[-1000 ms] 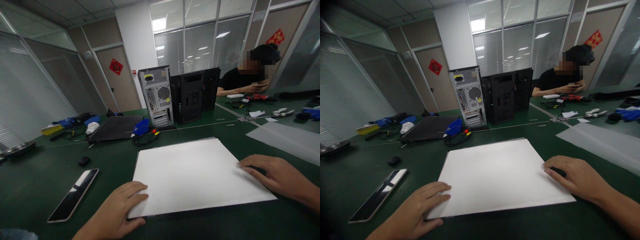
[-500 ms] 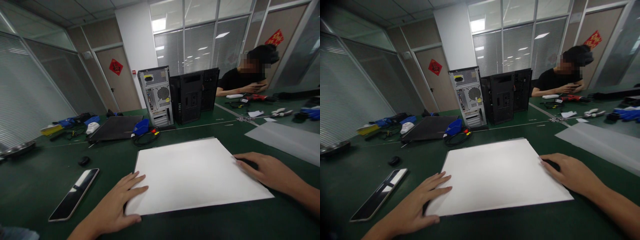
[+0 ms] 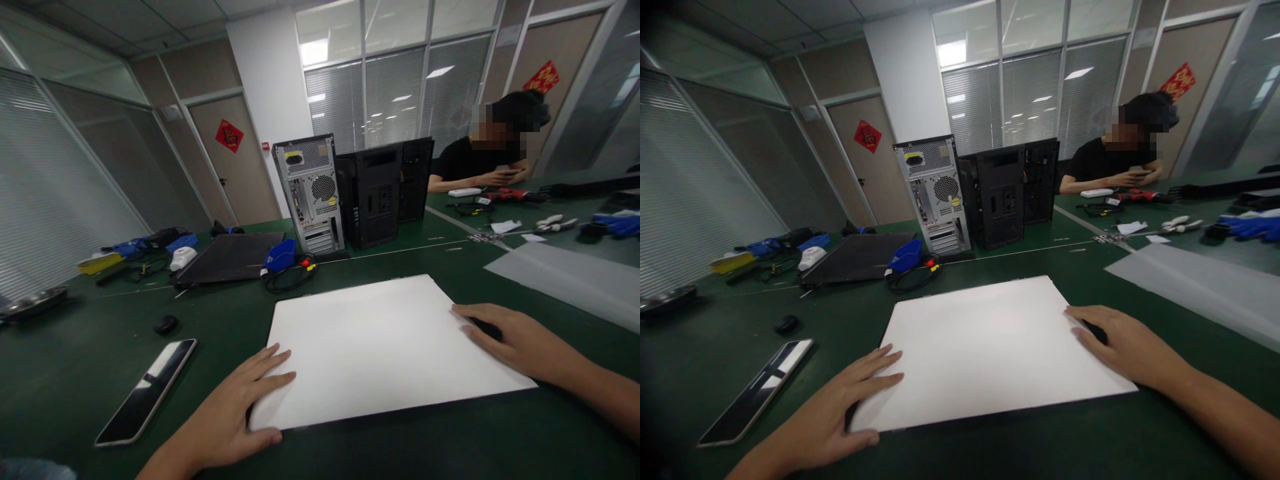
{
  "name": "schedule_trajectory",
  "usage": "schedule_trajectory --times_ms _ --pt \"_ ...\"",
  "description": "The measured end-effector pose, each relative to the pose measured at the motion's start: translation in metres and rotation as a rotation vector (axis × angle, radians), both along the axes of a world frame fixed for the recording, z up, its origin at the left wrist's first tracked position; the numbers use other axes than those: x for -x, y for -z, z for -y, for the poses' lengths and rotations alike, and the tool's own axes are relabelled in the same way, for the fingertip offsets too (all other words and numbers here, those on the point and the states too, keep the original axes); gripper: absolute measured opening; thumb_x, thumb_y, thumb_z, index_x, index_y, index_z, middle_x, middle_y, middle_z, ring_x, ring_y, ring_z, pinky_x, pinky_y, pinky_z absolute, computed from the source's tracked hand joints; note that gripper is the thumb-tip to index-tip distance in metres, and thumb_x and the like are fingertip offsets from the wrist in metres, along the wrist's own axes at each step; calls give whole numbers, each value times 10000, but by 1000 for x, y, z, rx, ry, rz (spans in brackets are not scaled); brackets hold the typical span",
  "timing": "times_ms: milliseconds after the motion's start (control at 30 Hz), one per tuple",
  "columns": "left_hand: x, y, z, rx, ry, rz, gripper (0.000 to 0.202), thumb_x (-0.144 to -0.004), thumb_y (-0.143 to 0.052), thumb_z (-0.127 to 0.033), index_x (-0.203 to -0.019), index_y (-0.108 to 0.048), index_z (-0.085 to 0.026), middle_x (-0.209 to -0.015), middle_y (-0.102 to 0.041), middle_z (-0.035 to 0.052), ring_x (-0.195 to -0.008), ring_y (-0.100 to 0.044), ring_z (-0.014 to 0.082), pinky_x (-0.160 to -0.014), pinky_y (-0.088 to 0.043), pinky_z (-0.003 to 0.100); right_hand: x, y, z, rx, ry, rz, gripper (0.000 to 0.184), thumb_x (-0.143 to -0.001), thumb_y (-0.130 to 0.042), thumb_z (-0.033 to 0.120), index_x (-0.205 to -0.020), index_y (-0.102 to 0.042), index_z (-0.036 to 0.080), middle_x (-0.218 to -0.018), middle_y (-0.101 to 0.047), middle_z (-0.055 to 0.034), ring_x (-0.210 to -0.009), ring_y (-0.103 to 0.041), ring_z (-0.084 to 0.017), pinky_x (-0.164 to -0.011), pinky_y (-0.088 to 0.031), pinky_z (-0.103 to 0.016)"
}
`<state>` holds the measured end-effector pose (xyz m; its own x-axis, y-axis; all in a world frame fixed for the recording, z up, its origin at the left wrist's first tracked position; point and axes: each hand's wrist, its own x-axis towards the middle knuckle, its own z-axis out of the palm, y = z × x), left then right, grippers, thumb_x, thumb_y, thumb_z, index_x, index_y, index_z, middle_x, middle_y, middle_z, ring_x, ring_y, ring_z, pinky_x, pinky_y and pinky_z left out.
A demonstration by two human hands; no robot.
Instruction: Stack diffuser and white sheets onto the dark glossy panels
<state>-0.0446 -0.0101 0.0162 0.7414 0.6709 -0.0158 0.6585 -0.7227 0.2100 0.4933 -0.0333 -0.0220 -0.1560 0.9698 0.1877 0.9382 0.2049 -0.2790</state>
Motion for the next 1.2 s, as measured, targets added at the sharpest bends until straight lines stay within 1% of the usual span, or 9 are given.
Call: schedule_trajectory --times_ms 133,333,500,733,900,1000,1067,1133,1200 --pt "-1 -1 0 -6 7 31 738 -728 -656 -536 -1401 -386 -400 -1531 -326 38 -1374 -318 352 -1049 -348 603 2 -1 0 -12 38 -36 512 -877 -446 513 -1302 -535 241 -1293 -555 -73 -1143 -549 -279 -942 -482 -498" --pt "-1 1 0 -5 6 16 737 -732 -650 -542 -1403 -381 -401 -1539 -308 37 -1382 -303 349 -1056 -334 608 4 0 -2 -22 46 -33 496 -880 -451 510 -1289 -541 244 -1320 -534 -56 -1203 -504 -251 -1022 -429 -473" --pt "0 2 0 4 2 -15 722 -754 -619 -550 -1413 -365 -398 -1551 -282 33 -1398 -267 344 -1072 -309 610 4 0 -1 -50 73 -45 477 -887 -434 503 -1267 -558 244 -1304 -543 -72 -1143 -548 -262 -938 -482 -506" --pt "0 2 -1 3 -11 -23 737 -742 -620 -569 -1413 -361 -405 -1552 -284 31 -1396 -269 349 -1066 -315 612 -7 6 -7 -65 21 -12 488 -877 -452 507 -1302 -518 275 -1343 -511 -46 -1236 -473 -242 -1032 -409 -482" --pt "1 1 0 -6 5 22 733 -731 -648 -542 -1401 -389 -398 -1535 -322 36 -1384 -298 350 -1062 -331 600 -71 8 -16 -162 289 214 587 -863 -416 561 -1360 -462 253 -1387 -458 -89 -1260 -431 -279 -1019 -385 -446" --pt "2 3 0 -12 3 55 739 -717 -667 -535 -1394 -403 -397 -1526 -341 39 -1374 -321 351 -1057 -346 591 -130 18 -14 -214 485 263 749 -818 -431 601 -1360 -452 84 -1422 -338 -257 -1332 -258 -423 -1016 -281 -582" --pt "2 4 0 -17 0 60 746 -715 -668 -537 -1396 -400 -395 -1527 -339 41 -1373 -324 351 -1057 -347 590 -168 31 -11 -219 709 298 853 -769 -428 690 -1349 -464 66 -1436 -284 -295 -1334 -184 -488 -983 -218 -659" --pt "2 5 -1 -22 0 49 745 -721 -659 -543 -1400 -393 -393 -1532 -330 43 -1376 -317 349 -1059 -338 595 -198 46 -8 -142 840 269 927 -734 -370 784 -1341 -481 92 -1400 -343 -298 -1282 -295 -490 -918 -292 -652" --pt "2 5 -2 -27 4 40 739 -727 -650 -549 -1401 -390 -393 -1534 -326 45 -1377 -316 350 -1057 -335 602 -215 57 -8 -93 848 238 900 -728 -326 811 -1266 -562 130 -1274 -484 -298 -1114 -498 -445 -821 -382 -602"
